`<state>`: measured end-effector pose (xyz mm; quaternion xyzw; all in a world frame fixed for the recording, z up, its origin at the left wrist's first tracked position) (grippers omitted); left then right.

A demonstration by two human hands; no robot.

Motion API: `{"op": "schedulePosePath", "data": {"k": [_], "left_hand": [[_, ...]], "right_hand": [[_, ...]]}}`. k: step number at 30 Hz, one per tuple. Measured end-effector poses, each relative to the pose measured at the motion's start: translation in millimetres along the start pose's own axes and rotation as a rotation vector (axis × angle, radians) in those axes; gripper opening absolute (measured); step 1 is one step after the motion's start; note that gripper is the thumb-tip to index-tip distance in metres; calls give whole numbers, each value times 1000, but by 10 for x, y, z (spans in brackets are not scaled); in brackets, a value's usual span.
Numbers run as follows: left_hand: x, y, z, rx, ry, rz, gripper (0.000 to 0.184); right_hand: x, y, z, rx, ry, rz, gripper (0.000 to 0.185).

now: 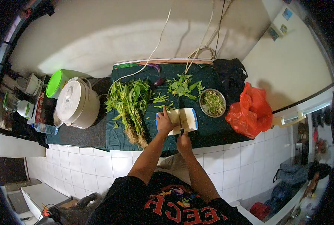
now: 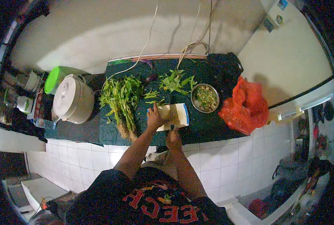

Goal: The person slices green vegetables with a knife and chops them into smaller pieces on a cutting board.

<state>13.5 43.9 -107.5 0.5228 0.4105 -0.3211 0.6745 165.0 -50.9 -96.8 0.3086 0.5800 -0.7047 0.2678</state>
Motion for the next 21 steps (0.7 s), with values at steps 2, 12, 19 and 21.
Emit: {"op": "schedulePosePath", "data": {"k": [2, 12, 19, 21], "left_hand": [[-25, 39, 21, 7, 15, 5, 126], [-37, 20, 18, -7, -9, 26, 123], [-22, 2, 28, -47, -20, 60, 122], [-11, -10, 13, -33, -16, 46, 121]], "right_hand": [[-85, -60, -62, 29, -20, -31, 35], [93, 31, 2, 43, -21, -8, 38], [26, -87, -20, 170, -100, 206, 35], [21, -105, 66, 177, -114, 132, 35]]}}
Point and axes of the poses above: each hand's wrist, its own z-axis away from the middle knuckle, its own x-axis out of the palm, y = z × x, the point moved 8 cm from there along -z, towards the middle knuckle, and after that the axes turned 5 degrees about y, right-handed, at the moved point
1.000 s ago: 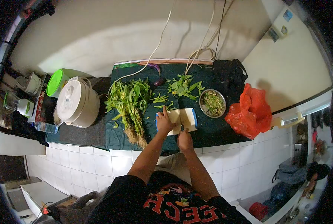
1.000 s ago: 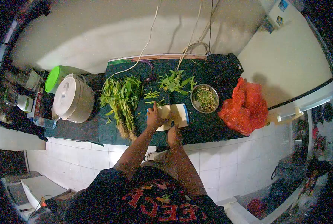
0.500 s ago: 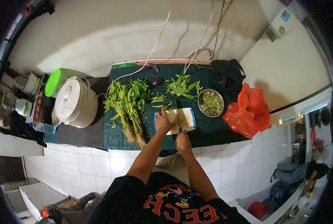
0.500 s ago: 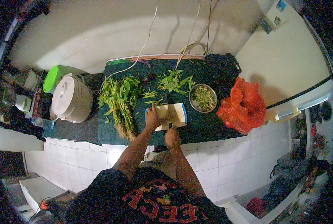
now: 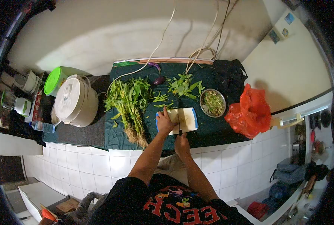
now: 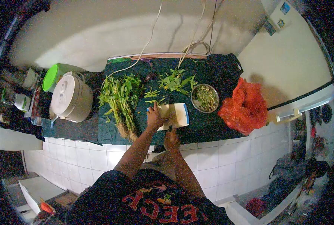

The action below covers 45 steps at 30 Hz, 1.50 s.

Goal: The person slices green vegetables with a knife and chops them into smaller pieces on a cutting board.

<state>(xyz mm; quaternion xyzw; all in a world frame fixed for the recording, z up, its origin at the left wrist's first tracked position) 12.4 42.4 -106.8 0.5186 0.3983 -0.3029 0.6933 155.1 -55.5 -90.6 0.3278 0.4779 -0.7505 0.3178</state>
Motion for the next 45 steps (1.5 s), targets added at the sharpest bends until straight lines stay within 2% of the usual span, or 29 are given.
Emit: {"op": "schedulePosePath", "data": {"k": [5, 7, 11, 13, 14, 16, 17, 19, 23, 26, 29, 32, 34, 35, 36, 38, 39, 41, 42, 44, 45], "left_hand": [[32, 2, 1, 14, 11, -6, 119], [-2, 2, -5, -11, 24, 19, 117], [-23, -7, 13, -29, -8, 21, 115], [18, -20, -1, -15, -23, 1, 113], [33, -35, 4, -16, -25, 0, 113], [42, -30, -9, 12, 14, 2, 111], [63, -29, -11, 15, 14, 4, 111], [17, -11, -11, 8, 41, -9, 111], [-47, 1, 40, -25, -26, 33, 109], [50, -72, 14, -18, -10, -17, 109], [116, -64, -28, 31, 61, -45, 104], [-5, 19, 28, 51, 137, -32, 94], [-245, 183, 177, 18, 15, -25, 88], [-368, 276, 235, 82, 139, -36, 67], [-270, 237, 187, 88, 142, -36, 67], [10, 206, 89, 264, 164, -27, 36], [-277, 288, 154, 173, 210, 115, 10], [-269, 204, 31, 221, 225, 166, 10], [-296, 168, -10, 266, 250, 220, 12], [-380, 119, -51, 236, 273, 204, 19], [-407, 68, -85, 206, 282, 173, 22]], "right_hand": [[28, 16, -140, -37, -16, -76, 36], [90, 49, -258, -13, -57, 63, 42], [32, 4, -35, -10, -58, 78, 40], [64, 25, 55, -82, 8, -108, 34], [110, 49, 32, -81, 7, -108, 34], [61, 4, -34, -207, 161, -101, 32], [77, 34, -99, -207, 165, -101, 32], [119, 82, -240, 3, -20, 5, 31], [66, 25, -106, 15, -41, 17, 36], [125, -28, 14, -53, -52, 36, 32], [30, -18, -71, -70, -5, -98, 33], [-121, -60, -112, -175, -51, 81, 35], [-106, 164, -180, -160, 64, 23, 35], [-175, 177, -158, -131, 59, 28, 35], [-267, 153, -125, -131, 66, 25, 35], [-421, 162, -31, -81, 98, 75, 36], [-414, 230, 0, -73, 98, 72, 36], [-450, 183, 193, -382, 232, 164, 38], [-478, 184, 282, -374, 230, 162, 38], [-472, 275, 414, -134, 8, 94, 38], [-471, 318, 472, -133, 10, 92, 38]]}}
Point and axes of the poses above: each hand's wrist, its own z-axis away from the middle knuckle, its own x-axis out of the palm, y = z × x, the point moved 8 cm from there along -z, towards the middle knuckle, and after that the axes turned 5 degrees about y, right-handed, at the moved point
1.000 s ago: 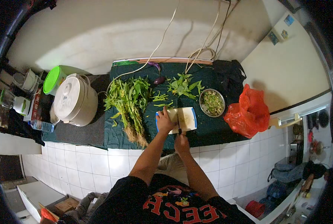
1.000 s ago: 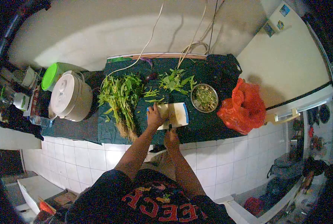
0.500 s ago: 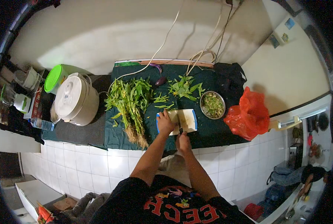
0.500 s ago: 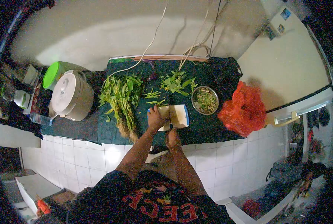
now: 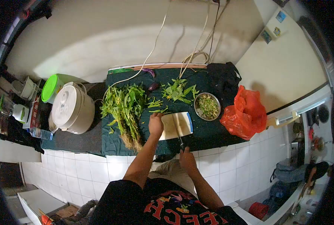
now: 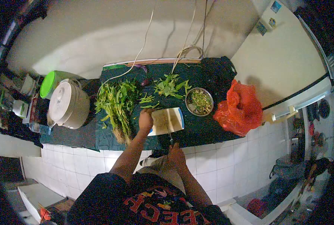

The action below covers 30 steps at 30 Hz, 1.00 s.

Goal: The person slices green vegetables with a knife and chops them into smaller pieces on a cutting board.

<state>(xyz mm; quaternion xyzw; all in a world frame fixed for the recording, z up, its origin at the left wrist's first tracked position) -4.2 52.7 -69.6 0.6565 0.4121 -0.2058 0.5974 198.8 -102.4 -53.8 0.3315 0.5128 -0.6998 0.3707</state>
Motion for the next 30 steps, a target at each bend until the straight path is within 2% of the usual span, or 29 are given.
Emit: {"op": "schedulePosePath", "data": {"k": [3, 5, 9, 11, 12, 14, 17, 21, 23, 24, 27, 29, 30], "left_hand": [[-45, -40, -58, -22, -40, -96, 26], [-49, 4, -52, -66, -174, -124, 26], [47, -72, -63, -115, -273, -169, 26], [34, 0, -63, 52, -222, -188, 21], [41, -39, -65, 55, -222, -189, 21], [63, 68, -39, 317, -209, -282, 18], [118, 50, -1, 393, -225, -352, 17], [226, 146, 64, 330, -298, -374, 16], [248, 334, 178, 432, -213, -287, 16], [326, 364, 202, 390, -277, -191, 15], [447, 458, 277, 347, -312, -228, 16], [451, 519, 306, 337, -298, -269, 15], [434, 519, 305, 301, -287, -217, 14]], "right_hand": [[153, -16, 224, -164, -96, 104, 37], [299, 107, 234, -42, -195, 85, 38], [197, 114, 196, -33, -109, 113, 37], [-96, -116, 169, -207, 41, 146, 36], [-163, -164, 139, -264, 92, 159, 35], [-46, 39, -44, -173, 85, 163, 34], [-103, 51, -135, -174, 101, 110, 34], [-222, -72, -126, -139, 133, 60, 35], [-195, -15, -122, 42, 51, -21, 37], [-158, -6, -122, 42, 48, -20, 37], [-136, -10, -120, 28, 60, -38, 36], [-235, -166, -118, -99, 112, 12, 35], [-222, -160, -142, -97, 115, 13, 35]]}}
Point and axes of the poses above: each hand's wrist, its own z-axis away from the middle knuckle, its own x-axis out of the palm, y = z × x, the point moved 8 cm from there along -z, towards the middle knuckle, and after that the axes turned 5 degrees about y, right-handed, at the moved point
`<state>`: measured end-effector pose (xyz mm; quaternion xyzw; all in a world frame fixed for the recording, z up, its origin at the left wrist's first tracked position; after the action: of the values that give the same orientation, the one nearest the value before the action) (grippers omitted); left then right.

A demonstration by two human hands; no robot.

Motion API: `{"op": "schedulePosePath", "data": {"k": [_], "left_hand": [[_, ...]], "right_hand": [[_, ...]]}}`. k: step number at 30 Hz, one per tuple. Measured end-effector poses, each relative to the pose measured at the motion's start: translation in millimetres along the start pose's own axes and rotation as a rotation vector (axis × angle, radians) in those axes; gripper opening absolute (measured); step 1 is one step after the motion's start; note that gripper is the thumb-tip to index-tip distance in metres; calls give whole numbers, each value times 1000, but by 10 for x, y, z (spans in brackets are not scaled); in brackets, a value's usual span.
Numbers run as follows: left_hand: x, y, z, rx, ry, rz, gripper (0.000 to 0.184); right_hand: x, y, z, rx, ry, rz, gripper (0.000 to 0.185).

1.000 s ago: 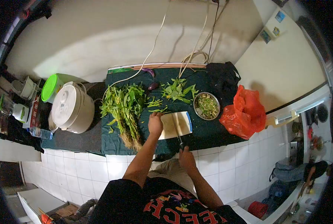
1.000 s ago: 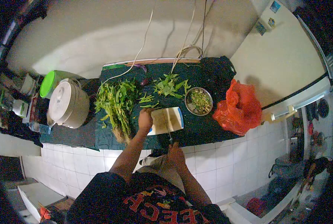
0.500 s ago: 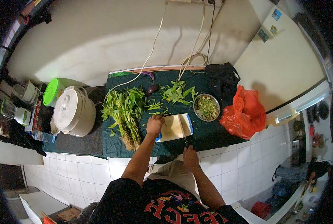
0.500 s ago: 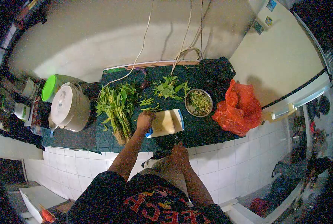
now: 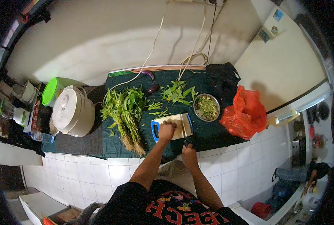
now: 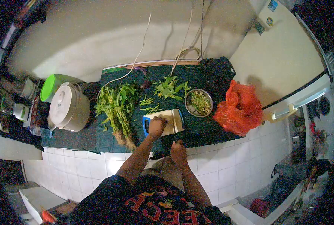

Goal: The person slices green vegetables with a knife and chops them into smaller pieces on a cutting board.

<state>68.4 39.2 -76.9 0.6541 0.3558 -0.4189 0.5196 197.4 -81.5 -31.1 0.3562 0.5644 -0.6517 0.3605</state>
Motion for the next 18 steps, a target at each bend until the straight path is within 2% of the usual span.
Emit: {"op": "schedulePosePath", "data": {"k": [3, 5, 6, 8, 11, 13, 18], "left_hand": [[-29, -18, 15, -45, 49, 86, 13], [-26, -60, 47, -62, 81, 115, 13], [-16, -42, 55, -8, 90, 124, 15], [7, -37, 81, 49, 99, 133, 17], [-26, -31, 166, 110, 142, 148, 19], [3, -17, 216, 270, 179, 98, 21], [-61, -45, 256, 239, 188, 100, 24]], "right_hand": [[85, 93, -38, 73, 9, -22, 35], [107, 54, -41, -42, 72, -5, 35], [137, 53, -51, -41, 71, -6, 35], [198, 167, -91, 113, 61, -7, 34], [173, 114, -114, 6, 70, 11, 33], [187, 136, -129, 39, 60, -3, 33], [293, 232, -165, 89, 64, 32, 33]]}}
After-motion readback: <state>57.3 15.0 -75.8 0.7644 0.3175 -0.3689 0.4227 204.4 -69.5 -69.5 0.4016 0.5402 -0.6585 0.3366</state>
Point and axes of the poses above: each hand's wrist, its own z-axis away from the middle knuckle, its own x-axis out of the palm, y = z × x, the point moved 8 cm from there along -z, towards the middle knuckle, and after that the axes turned 5 degrees about y, right-handed, at the moved point
